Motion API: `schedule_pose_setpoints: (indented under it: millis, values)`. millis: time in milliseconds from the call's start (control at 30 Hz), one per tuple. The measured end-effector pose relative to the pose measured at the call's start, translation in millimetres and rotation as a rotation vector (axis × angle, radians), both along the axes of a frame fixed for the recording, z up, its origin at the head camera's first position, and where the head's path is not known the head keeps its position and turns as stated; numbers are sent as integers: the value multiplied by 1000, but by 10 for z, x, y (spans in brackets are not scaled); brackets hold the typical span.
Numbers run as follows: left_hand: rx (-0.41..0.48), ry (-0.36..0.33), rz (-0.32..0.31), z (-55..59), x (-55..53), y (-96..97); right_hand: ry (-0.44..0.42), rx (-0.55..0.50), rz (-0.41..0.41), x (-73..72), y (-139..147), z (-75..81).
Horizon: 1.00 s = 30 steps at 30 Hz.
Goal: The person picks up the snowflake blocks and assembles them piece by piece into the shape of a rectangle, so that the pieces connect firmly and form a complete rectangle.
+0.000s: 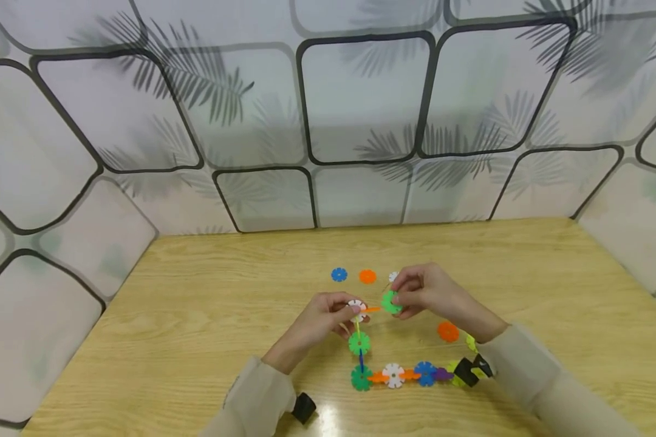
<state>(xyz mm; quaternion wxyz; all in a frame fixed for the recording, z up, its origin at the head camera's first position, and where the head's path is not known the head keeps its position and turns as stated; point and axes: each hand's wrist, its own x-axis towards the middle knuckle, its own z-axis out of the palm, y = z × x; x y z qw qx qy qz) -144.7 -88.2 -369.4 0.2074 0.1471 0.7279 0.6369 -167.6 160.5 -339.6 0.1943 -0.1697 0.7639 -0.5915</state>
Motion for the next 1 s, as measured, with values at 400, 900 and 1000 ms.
schedule_pose_setpoints:
  millis: [400,900,1000]
  values:
    - [35,-60,33,-12,-19,-11,-32,-18,-30,-9,-66,0]
    - [40,-50,51,-49,-28,-15,-40,-16,-100,-18,-113,15]
    - [44,-50,53,-50,-32,-9,-41,-23,-92,-12,-133,22]
